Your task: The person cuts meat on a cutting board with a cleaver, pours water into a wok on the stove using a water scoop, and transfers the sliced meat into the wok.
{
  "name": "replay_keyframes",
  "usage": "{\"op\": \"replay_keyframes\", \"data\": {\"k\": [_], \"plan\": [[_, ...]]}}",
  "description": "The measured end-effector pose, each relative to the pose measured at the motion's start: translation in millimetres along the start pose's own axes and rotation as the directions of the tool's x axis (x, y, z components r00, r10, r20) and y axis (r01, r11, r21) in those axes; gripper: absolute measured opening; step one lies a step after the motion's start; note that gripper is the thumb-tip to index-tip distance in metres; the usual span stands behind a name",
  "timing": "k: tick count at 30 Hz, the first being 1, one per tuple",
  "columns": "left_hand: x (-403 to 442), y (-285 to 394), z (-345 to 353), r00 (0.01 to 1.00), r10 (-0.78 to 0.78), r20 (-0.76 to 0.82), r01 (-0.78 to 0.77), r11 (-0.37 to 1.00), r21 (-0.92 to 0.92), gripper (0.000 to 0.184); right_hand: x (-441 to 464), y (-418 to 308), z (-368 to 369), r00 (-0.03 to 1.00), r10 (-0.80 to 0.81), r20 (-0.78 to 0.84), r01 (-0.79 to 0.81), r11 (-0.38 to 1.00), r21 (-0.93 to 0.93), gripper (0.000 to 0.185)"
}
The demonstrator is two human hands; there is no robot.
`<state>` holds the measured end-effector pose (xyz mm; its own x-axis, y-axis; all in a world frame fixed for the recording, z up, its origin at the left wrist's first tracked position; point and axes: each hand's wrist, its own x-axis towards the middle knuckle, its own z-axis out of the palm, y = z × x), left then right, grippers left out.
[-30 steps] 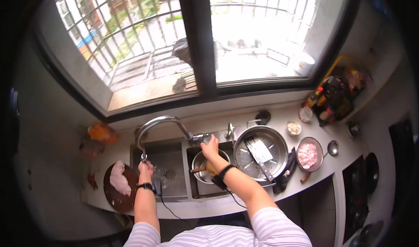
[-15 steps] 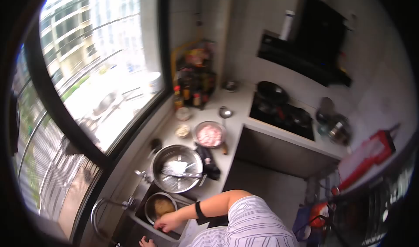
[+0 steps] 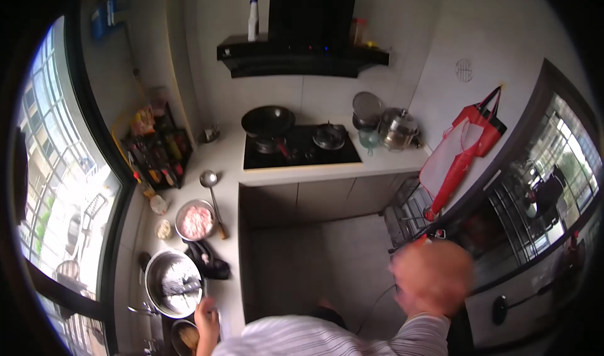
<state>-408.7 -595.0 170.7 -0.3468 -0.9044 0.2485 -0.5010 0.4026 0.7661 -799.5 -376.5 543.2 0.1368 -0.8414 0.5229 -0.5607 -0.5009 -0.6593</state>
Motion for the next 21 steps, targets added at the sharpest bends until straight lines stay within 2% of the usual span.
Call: {"op": "replay_keyframes", "data": {"k": [1, 2, 3, 4, 5, 7, 8, 11, 13, 16, 17, 18, 20, 21], "plan": [[23, 36, 23, 0.999, -0.033, -0.037, 0.029, 0.994, -0.107, 0.029, -9, -21, -26, 0.894, -0.217, 0.392, 0.208, 0.976, 0.065, 0.017], [44, 57, 46, 1.000, 0.022, -0.003, -0.023, 0.991, -0.134, 0.026, -17, -37, -47, 0.601, -0.402, 0.691, 0.378, 0.905, 0.197, 0.027], [65, 92, 63, 0.994, 0.082, 0.074, -0.076, 0.994, -0.081, 0.025, -25, -47, -62, 0.604, -0.399, 0.690, 0.374, 0.906, 0.197, 0.027], [81, 105, 95, 0.989, 0.119, 0.083, -0.111, 0.990, -0.090, 0.023, -34, -56, -77, 0.580, -0.412, 0.702, 0.431, 0.887, 0.165, 0.018], [96, 123, 125, 0.979, 0.192, 0.073, -0.183, 0.976, -0.117, 0.022, -48, -65, -85, 0.570, -0.419, 0.706, 0.475, 0.870, 0.133, 0.020], [121, 173, 175, 0.954, 0.265, 0.140, -0.243, 0.958, -0.153, 0.021, -75, -91, -98, 0.586, -0.405, 0.702, 0.533, 0.845, 0.042, 0.045], [138, 196, 202, 0.940, 0.297, 0.169, -0.260, 0.942, -0.213, 0.021, -79, -103, -106, 0.593, -0.386, 0.707, 0.561, 0.828, -0.019, 0.044], [172, 269, 259, 0.836, 0.472, 0.279, -0.381, 0.866, -0.325, 0.020, -76, -93, -144, 0.653, -0.323, 0.685, 0.554, 0.820, -0.141, 0.040], [189, 289, 295, 0.777, 0.546, 0.314, -0.435, 0.825, -0.360, 0.020, -71, -73, -169, 0.687, -0.290, 0.667, 0.543, 0.815, -0.204, 0.038], [236, 299, 355, 0.706, 0.653, 0.276, -0.517, 0.740, -0.429, 0.016, -50, -29, -213, 0.680, -0.304, 0.667, 0.558, 0.804, -0.204, 0.035], [252, 293, 377, 0.722, 0.616, 0.315, -0.491, 0.777, -0.394, 0.018, -39, -7, -227, 0.682, -0.311, 0.662, 0.556, 0.808, -0.193, 0.034], [274, 288, 399, 0.740, 0.610, 0.285, -0.500, 0.781, -0.373, 0.017, -26, 16, -241, 0.686, -0.318, 0.655, 0.546, 0.819, -0.174, 0.033], [327, 264, 451, 0.829, 0.500, 0.252, -0.446, 0.862, -0.242, 0.016, 0, 55, -265, 0.676, -0.354, 0.646, 0.565, 0.812, -0.146, 0.031], [357, 254, 472, 0.902, 0.331, 0.277, -0.304, 0.943, -0.134, 0.018, 11, 77, -278, 0.684, -0.376, 0.625, 0.570, 0.811, -0.135, 0.029]]}}
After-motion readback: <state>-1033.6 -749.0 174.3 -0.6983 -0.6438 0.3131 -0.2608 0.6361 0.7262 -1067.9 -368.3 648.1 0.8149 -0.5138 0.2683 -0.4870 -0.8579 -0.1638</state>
